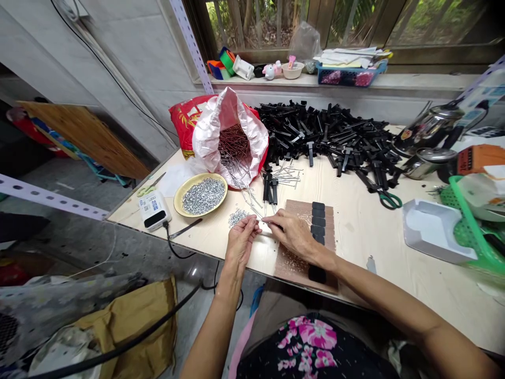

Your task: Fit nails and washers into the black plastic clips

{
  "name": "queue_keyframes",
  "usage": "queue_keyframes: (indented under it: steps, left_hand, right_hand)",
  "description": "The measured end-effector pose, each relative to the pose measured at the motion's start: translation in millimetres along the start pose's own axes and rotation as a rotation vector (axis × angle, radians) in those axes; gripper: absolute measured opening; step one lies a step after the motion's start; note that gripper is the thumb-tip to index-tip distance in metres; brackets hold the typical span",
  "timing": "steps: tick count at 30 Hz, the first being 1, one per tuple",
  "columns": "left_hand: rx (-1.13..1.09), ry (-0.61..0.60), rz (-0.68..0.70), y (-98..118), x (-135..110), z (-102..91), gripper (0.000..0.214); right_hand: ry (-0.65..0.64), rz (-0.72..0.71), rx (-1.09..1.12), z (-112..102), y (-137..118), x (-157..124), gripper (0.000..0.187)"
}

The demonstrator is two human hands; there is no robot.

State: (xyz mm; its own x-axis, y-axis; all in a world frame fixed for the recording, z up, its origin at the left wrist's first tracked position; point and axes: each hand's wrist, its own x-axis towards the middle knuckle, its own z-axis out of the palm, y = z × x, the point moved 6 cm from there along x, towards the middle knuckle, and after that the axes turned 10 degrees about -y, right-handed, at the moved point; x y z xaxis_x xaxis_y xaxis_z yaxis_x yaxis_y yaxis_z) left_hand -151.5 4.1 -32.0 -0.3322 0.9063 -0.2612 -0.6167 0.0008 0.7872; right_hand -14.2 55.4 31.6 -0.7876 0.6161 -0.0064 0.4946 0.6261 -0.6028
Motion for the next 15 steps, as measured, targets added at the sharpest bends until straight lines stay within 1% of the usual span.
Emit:
queue_keyframes:
  steps: [5,9,12,15]
  left_hand:
    - [0.091,-0.005,0.035,3.8,-2.9,3.3,0.034]
    - [0.106,-0.048,0.045,5.2,-4.0,8.1,0.034]
    - [0.076,-0.08,0.025,3.9,-2.7,10.2,0.033]
    - [0.043,-0.115,-0.026,-0.2,-0.5,11.0,0.033]
  right_hand:
    - [0.007,-0.016,-0.027,-0.4,2.6,-1.2,0.03]
    - [-0.004,-0.023,-0.053,-2.7,4.0,-3.3,0.028]
    - [-0.004,-0.012,-0.088,-5.5,3.3,-4.7,0.027]
    - [0.0,-0.015,-0.117,-6.9,2.4,-7.0,0.026]
